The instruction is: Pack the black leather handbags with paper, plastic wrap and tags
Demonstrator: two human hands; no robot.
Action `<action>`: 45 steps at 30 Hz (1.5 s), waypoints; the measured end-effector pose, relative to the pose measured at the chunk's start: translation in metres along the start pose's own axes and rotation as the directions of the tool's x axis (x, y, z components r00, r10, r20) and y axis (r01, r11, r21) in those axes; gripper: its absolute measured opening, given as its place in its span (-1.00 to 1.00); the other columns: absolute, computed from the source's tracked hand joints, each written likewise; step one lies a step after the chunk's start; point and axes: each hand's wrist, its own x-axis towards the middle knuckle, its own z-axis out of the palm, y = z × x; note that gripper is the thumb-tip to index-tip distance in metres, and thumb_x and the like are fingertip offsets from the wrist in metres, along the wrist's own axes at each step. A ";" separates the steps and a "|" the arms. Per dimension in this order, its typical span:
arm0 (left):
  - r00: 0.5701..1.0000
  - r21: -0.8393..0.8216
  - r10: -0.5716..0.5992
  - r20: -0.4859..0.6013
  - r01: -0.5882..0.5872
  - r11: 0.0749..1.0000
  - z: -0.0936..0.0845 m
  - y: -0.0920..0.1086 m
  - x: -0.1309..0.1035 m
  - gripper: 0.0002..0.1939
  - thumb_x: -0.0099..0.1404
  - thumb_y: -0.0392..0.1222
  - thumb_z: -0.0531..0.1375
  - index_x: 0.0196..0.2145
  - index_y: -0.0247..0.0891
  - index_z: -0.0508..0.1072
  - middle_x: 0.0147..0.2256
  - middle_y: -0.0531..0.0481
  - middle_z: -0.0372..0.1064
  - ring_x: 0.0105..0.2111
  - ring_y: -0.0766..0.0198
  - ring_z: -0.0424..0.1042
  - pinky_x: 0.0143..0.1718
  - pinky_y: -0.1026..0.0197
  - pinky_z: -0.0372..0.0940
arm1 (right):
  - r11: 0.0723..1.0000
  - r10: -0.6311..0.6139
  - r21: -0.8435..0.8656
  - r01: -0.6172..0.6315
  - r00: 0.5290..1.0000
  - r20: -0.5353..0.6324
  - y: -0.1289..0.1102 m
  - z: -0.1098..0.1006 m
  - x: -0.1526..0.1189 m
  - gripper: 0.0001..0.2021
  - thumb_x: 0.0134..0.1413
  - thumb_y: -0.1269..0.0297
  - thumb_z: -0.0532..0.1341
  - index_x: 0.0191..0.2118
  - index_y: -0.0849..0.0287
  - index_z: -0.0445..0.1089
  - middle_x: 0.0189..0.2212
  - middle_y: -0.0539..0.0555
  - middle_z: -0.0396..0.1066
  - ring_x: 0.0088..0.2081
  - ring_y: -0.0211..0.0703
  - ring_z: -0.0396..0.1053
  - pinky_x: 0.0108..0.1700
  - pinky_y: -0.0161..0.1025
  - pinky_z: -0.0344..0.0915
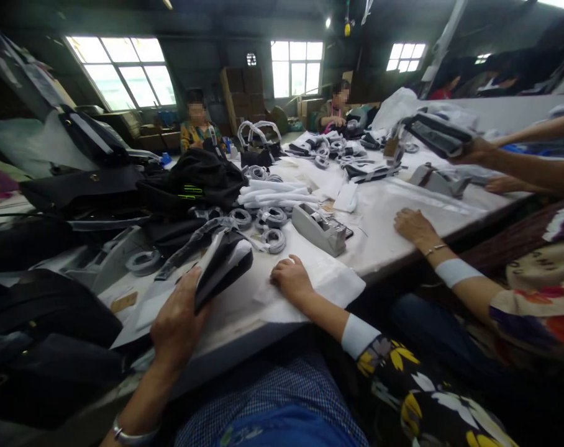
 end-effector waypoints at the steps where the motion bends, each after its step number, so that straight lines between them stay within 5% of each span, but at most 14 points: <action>1: 1.000 -0.006 0.001 0.002 0.000 1.000 0.001 0.000 -0.001 -0.26 0.35 -0.29 0.14 0.40 -0.18 -0.06 0.28 -0.13 0.18 0.23 -0.01 0.25 0.21 0.02 0.21 | 1.000 0.007 0.005 -0.007 1.000 -0.009 -0.001 -0.001 0.003 -0.88 0.22 0.36 0.27 -0.30 0.07 0.57 -0.25 0.02 0.59 -0.10 -0.05 0.48 0.28 0.13 0.03; 5: 0.999 -0.020 -0.046 -0.014 0.046 0.999 -0.001 -0.002 0.001 -0.25 0.35 -0.26 0.16 0.40 -0.15 -0.07 0.28 -0.12 0.17 0.22 -0.01 0.26 0.21 0.01 0.22 | 0.999 0.027 0.036 -0.024 0.996 -0.086 -0.009 -0.011 0.001 -0.83 0.26 0.40 0.21 -0.21 0.06 0.56 -0.21 0.01 0.59 -0.15 -0.14 0.51 0.32 0.02 -0.03; 10: 0.995 -0.019 -0.095 -0.040 0.095 0.995 -0.004 -0.006 0.005 -0.21 0.34 -0.25 0.20 0.40 -0.14 -0.08 0.28 -0.14 0.18 0.19 0.00 0.30 0.18 0.04 0.25 | 0.928 -0.006 0.365 0.078 0.981 -0.195 -0.046 -0.012 -0.028 -0.83 0.29 0.36 0.18 -0.17 0.04 0.54 -0.19 -0.03 0.59 -0.16 -0.17 0.52 0.30 -0.04 0.08; 16: 0.994 -0.003 -0.098 -0.046 0.098 0.995 -0.007 -0.009 0.004 -0.20 0.32 -0.22 0.24 0.39 -0.17 -0.05 0.26 -0.16 0.21 0.18 0.00 0.32 0.18 0.07 0.25 | 0.691 -0.208 0.719 0.078 0.973 0.095 -0.087 -0.014 -0.058 -0.79 0.32 0.22 0.17 -0.08 0.02 0.55 -0.20 -0.02 0.59 -0.18 -0.18 0.54 -0.08 -0.31 0.42; 20: 0.994 -0.019 -0.092 -0.057 0.091 0.996 -0.007 -0.009 0.003 -0.21 0.33 -0.24 0.24 0.39 -0.16 -0.06 0.27 -0.14 0.20 0.18 0.01 0.31 0.18 0.07 0.24 | 0.864 0.074 0.502 -0.045 0.997 -0.038 -0.085 -0.005 -0.056 -0.71 0.31 0.18 0.17 0.06 0.06 0.49 -0.04 0.12 0.53 0.00 0.00 0.48 0.14 -0.05 0.34; 23: 0.994 -0.029 -0.089 -0.069 0.087 0.996 -0.005 -0.009 0.003 -0.22 0.33 -0.24 0.24 0.39 -0.16 -0.04 0.26 -0.14 0.21 0.17 0.01 0.32 0.19 0.07 0.23 | 0.954 0.181 0.247 -0.172 0.984 -0.012 -0.086 0.018 -0.052 -0.39 0.16 0.11 0.31 0.26 0.28 0.29 0.25 0.38 0.22 0.28 0.29 0.14 0.30 0.23 0.07; 27: 0.994 -0.038 -0.082 -0.073 0.079 0.996 -0.003 -0.011 0.002 -0.21 0.32 -0.23 0.25 0.38 -0.16 -0.03 0.26 -0.13 0.21 0.18 0.02 0.32 0.20 0.07 0.21 | 0.985 -0.080 0.161 0.056 0.985 0.150 -0.094 0.043 -0.028 -0.13 0.11 -0.13 0.28 0.34 0.43 0.12 0.35 0.49 -0.07 0.37 0.38 -0.13 0.36 0.22 -0.10; 29: 0.994 -0.043 -0.082 -0.072 0.079 0.996 -0.004 -0.011 0.002 -0.20 0.31 -0.23 0.26 0.38 -0.16 -0.03 0.27 -0.12 0.21 0.18 0.03 0.31 0.20 0.08 0.21 | 0.947 -0.283 0.209 0.244 0.942 0.181 -0.095 0.042 -0.004 -0.19 0.17 -0.18 0.21 0.34 0.32 0.13 0.36 0.38 -0.03 0.38 0.25 -0.10 0.38 0.12 -0.14; 33: 0.994 -0.040 -0.091 -0.061 0.088 0.995 -0.007 -0.012 0.003 -0.16 0.28 -0.27 0.29 0.38 -0.17 -0.04 0.28 -0.13 0.19 0.19 0.02 0.30 0.20 0.09 0.22 | 0.830 -0.539 0.267 0.490 0.827 0.159 -0.091 0.025 0.035 -0.37 0.23 0.08 0.24 0.35 0.13 0.14 0.35 0.16 0.06 0.38 0.02 -0.08 0.41 0.03 -0.19; 37: 0.993 -0.032 -0.097 -0.069 0.095 0.995 -0.009 -0.015 0.003 -0.12 0.26 -0.27 0.31 0.39 -0.17 -0.06 0.27 -0.15 0.19 0.18 0.01 0.32 0.19 0.08 0.23 | 0.944 -0.223 0.255 0.210 0.975 0.021 -0.089 0.024 0.015 -0.28 0.22 0.05 0.24 0.36 0.34 0.08 0.35 0.34 0.00 0.38 0.15 -0.09 0.38 0.10 -0.08; 39: 0.993 -0.030 -0.094 -0.073 0.092 0.995 -0.009 -0.015 0.004 -0.14 0.27 -0.25 0.30 0.39 -0.17 -0.06 0.27 -0.15 0.20 0.17 0.01 0.33 0.18 0.08 0.25 | 0.970 -0.095 0.231 0.080 0.994 0.057 -0.090 0.033 -0.001 -0.30 0.26 -0.01 0.18 0.33 0.40 0.13 0.34 0.39 0.03 0.36 0.21 -0.04 0.37 0.13 -0.05; 42: 0.994 -0.024 -0.088 -0.071 0.086 0.996 -0.008 -0.014 0.005 -0.15 0.28 -0.24 0.29 0.39 -0.16 -0.05 0.26 -0.15 0.21 0.17 0.02 0.34 0.16 0.08 0.27 | 0.967 -0.194 0.192 0.168 0.973 0.127 -0.086 0.051 0.004 -0.35 0.28 0.02 0.17 0.32 0.37 0.17 0.32 0.38 0.08 0.35 0.22 -0.02 0.36 0.15 -0.06; 45: 0.994 -0.020 -0.075 -0.079 0.073 0.997 -0.006 -0.012 0.005 -0.19 0.31 -0.24 0.27 0.38 -0.16 -0.04 0.26 -0.14 0.22 0.17 0.03 0.34 0.16 0.06 0.28 | 0.943 -0.300 0.168 0.288 0.952 0.054 -0.078 0.063 0.037 -0.52 0.25 0.24 0.22 0.25 0.26 0.28 0.28 0.28 0.19 0.33 0.14 0.05 0.35 0.12 -0.02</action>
